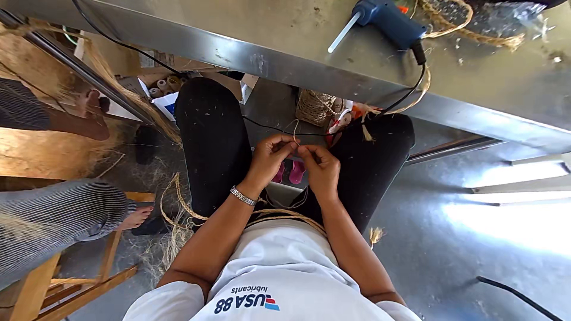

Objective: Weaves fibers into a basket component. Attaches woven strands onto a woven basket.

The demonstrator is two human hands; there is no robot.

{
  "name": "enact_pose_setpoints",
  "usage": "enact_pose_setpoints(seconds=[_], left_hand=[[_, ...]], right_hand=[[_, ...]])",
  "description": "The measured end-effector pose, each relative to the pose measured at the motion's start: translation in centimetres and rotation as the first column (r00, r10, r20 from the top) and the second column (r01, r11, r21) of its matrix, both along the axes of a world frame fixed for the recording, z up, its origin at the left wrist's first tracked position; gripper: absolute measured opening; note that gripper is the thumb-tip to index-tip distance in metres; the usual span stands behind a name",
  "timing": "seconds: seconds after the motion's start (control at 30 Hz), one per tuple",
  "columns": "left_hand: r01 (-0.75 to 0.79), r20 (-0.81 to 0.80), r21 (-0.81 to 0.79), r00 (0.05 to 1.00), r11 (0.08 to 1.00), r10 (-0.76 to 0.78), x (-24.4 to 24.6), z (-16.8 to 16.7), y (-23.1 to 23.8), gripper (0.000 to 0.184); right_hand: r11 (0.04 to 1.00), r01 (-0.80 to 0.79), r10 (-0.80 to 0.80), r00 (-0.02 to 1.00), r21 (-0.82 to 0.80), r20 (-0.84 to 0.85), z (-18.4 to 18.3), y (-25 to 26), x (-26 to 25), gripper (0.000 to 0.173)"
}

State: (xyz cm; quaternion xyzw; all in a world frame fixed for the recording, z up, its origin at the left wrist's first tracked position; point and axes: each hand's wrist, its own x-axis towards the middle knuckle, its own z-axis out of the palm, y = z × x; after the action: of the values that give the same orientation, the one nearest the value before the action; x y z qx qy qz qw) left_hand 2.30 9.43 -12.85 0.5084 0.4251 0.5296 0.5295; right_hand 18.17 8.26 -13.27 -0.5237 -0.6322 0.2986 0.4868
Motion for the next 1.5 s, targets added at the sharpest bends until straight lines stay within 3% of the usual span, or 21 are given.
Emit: enact_pose_setpoints(seconds=[0.2, 0.4, 0.57, 0.77, 0.97, 1.13, 1.37, 1.5], left_hand=[[0.023, 0.064, 0.001, 0.998, 1.000, -0.023, 0.0, 0.4, -0.1, 0.014], [0.091, 0.233, -0.050, 0.969, 0.995, -0.077, 0.0, 0.4, 0.0, 0.011], [0.010, 0.172, -0.075, 0.985, 0.997, 0.003, -0.2, 0.6, 0.0, 0.009], [0.064, 0.149, -0.066, 0.987, 0.996, -0.053, -0.3, 0.7, -0.1, 0.012], [0.101, 0.079, -0.071, 0.992, 0.992, -0.096, -0.2, 0.7, -0.1, 0.010], [0.076, 0.051, -0.041, 0.996, 0.996, -0.073, -0.2, 0.6, -0.1, 0.010], [-0.022, -0.293, 0.094, 0.955, 0.995, 0.049, -0.3, 0.2, -0.3, 0.017], [-0.034, -0.296, 0.147, 0.952, 0.989, 0.077, -0.2, -0.5, 0.3, 0.013]], right_hand=[[0.986, -0.097, 0.078, 0.987, -0.137, -0.137, 0.2, -0.1, 0.1, 0.019], [0.903, -0.263, 0.125, 0.918, -0.339, -0.377, 0.4, 0.2, 0.3, 0.029], [0.975, -0.085, 0.058, 0.989, -0.205, -0.136, 0.1, 0.0, -0.1, 0.027], [0.994, -0.089, 0.084, 0.994, -0.070, -0.070, 0.0, 0.1, -0.2, 0.034], [0.993, 0.014, -0.024, 0.996, 0.116, 0.085, -0.4, 0.2, -0.3, 0.014], [0.994, -0.004, -0.008, 0.993, 0.107, 0.115, -0.5, 0.2, -0.3, 0.013], [0.997, -0.040, 0.030, 0.987, 0.061, 0.158, -0.5, 0.1, -0.2, 0.013], [0.997, -0.067, 0.062, 0.988, 0.028, 0.141, -0.7, 0.3, -0.1, 0.014]])
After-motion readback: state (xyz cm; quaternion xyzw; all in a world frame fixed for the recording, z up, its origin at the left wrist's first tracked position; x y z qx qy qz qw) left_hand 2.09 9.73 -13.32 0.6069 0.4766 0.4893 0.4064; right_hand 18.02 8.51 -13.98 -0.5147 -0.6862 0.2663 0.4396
